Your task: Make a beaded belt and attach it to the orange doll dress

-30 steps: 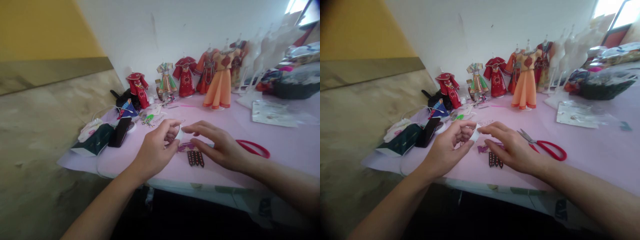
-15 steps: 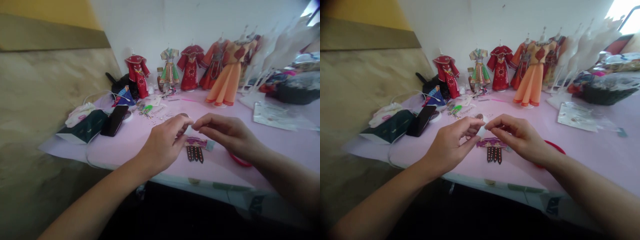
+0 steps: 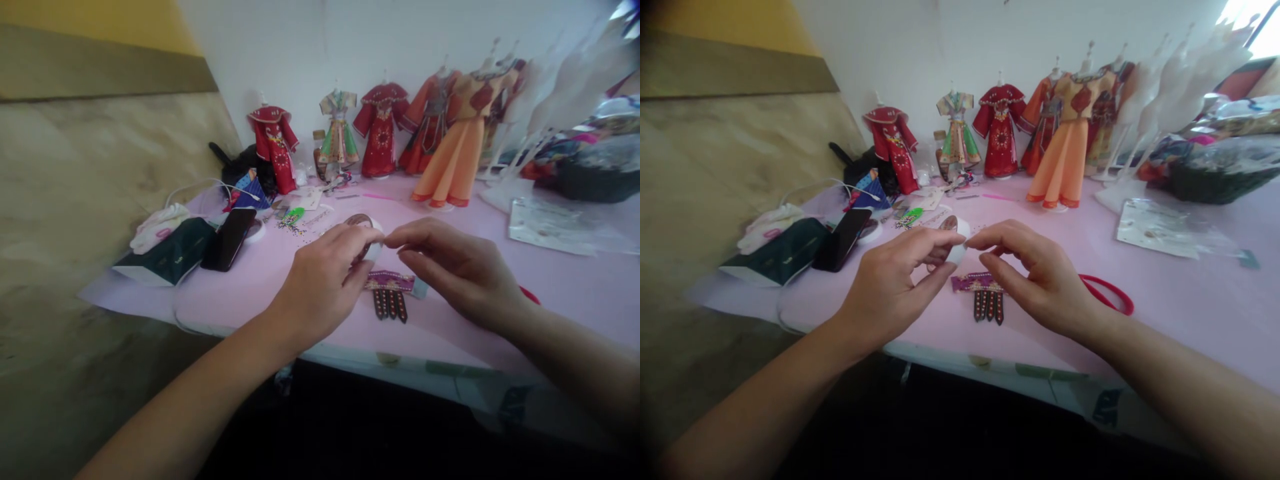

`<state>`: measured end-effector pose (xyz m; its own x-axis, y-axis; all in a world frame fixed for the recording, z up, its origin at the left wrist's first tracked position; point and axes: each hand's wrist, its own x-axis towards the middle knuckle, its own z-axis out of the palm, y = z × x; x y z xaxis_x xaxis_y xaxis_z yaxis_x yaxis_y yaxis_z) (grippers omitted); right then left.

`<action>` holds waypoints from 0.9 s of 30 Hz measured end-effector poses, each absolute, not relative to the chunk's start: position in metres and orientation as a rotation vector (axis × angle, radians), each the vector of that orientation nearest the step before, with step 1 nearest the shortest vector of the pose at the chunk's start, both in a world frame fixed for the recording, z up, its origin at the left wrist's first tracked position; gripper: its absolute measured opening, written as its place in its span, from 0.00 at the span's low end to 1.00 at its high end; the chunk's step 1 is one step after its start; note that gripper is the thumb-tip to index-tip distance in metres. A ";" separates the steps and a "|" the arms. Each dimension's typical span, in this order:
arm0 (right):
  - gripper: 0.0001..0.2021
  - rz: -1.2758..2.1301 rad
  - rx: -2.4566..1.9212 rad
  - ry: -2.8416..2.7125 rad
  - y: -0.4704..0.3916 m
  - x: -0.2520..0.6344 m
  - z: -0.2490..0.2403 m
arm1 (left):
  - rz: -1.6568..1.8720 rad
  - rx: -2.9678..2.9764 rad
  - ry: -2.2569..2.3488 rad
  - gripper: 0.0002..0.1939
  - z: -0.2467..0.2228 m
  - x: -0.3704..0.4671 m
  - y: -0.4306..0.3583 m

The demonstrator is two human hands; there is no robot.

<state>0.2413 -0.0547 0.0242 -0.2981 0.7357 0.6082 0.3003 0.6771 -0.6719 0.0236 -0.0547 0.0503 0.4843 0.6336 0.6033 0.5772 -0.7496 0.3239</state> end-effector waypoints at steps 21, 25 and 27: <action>0.08 0.774 -0.751 -1.745 -0.055 0.237 0.020 | 1.179 2.701 1.021 0.14 0.044 0.025 -0.052; 0.11 0.718 -0.779 -1.779 -0.057 0.237 0.015 | 1.183 2.640 1.033 0.16 0.044 0.026 -0.054; 0.12 0.726 -0.789 -1.810 -0.059 0.237 0.013 | 1.183 2.607 1.051 0.16 0.044 0.026 -0.054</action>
